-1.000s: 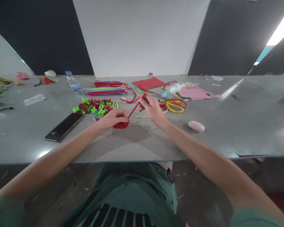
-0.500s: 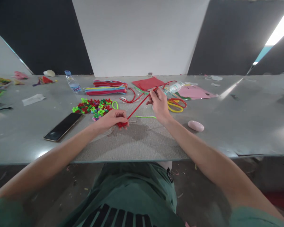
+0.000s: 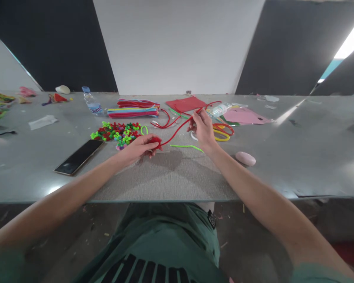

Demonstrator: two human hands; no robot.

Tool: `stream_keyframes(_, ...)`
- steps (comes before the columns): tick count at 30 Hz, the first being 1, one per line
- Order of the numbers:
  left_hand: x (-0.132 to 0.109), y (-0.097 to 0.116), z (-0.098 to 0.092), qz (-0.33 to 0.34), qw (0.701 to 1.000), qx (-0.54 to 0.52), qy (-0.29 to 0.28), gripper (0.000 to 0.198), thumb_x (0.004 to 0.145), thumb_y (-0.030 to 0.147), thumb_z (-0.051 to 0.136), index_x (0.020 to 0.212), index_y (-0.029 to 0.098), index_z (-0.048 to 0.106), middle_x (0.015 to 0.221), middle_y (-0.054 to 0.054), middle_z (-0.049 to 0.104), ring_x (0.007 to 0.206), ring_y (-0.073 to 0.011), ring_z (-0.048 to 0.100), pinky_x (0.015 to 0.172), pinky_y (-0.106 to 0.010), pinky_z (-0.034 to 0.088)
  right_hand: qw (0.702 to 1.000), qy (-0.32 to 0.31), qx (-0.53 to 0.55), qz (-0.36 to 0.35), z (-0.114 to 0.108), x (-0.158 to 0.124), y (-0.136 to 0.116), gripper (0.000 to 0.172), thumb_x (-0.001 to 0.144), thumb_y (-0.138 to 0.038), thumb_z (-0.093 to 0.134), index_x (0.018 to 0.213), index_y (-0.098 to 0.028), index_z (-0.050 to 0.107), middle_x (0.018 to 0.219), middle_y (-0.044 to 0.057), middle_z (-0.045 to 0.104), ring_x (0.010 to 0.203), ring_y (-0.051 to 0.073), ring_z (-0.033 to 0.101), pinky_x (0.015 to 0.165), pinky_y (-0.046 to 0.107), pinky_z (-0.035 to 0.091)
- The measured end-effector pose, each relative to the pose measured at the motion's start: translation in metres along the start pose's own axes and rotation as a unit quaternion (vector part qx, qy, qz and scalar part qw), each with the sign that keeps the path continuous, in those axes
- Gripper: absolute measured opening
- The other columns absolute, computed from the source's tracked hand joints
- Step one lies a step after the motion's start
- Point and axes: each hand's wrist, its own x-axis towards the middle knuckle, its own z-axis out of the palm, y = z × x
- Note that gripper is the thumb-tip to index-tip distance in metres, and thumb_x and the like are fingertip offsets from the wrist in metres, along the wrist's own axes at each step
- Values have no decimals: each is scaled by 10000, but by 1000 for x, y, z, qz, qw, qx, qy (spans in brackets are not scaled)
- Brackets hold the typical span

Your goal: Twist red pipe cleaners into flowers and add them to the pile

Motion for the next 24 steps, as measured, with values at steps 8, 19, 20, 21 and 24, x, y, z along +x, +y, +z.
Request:
stream_keyframes(8, 3, 0, -3, 24, 998, -17, 52, 278, 863, 256, 783, 1044, 180, 587, 900, -34, 758, 693, -110, 657, 690, -262, 530, 1000, 19, 10, -12, 4, -5, -9, 304, 912, -456, 702, 812, -267, 486, 749, -6, 520, 630, 145, 482, 571, 296, 459)
stream_keyframes(19, 1, 10, 1, 25, 991, 130, -17, 197, 823, 334, 769, 798, 155, 691, 697, 5, 649, 609, -108, 544, 582, -255, 377, 940, -332, -78, 26, 31, -39, -18, 319, 905, -499, 732, 867, -191, 659, 787, -2, 621, 721, 140, 532, 677, 293, 425)
stream_keyframes(20, 1, 10, 0, 27, 990, 139, -17, 205, 829, 336, 764, 775, 160, 672, 666, 23, 604, 596, -103, 509, 570, -255, 336, 935, -343, -86, 33, 33, -41, -18, 313, 893, -489, 745, 868, -186, 668, 798, 3, 636, 728, 142, 540, 680, 294, 424)
stream_keyframes(21, 0, 9, 0, 32, 989, 144, -15, 223, 832, 338, 765, 753, 164, 650, 650, 37, 562, 592, -98, 477, 568, -258, 300, 932, -349, -91, 38, 34, -43, -18, 300, 884, -472, 753, 861, -183, 673, 803, 5, 642, 732, 143, 544, 682, 294, 421)
stream_keyframes(24, 2, 5, 2, 54, 992, 117, -6, 287, 817, 345, 804, 717, 167, 601, 665, 49, 491, 621, -94, 437, 598, -268, 265, 933, -344, -93, 44, 34, -43, -16, 247, 878, -420, 735, 848, -181, 680, 781, -5, 622, 717, 138, 529, 672, 290, 409)
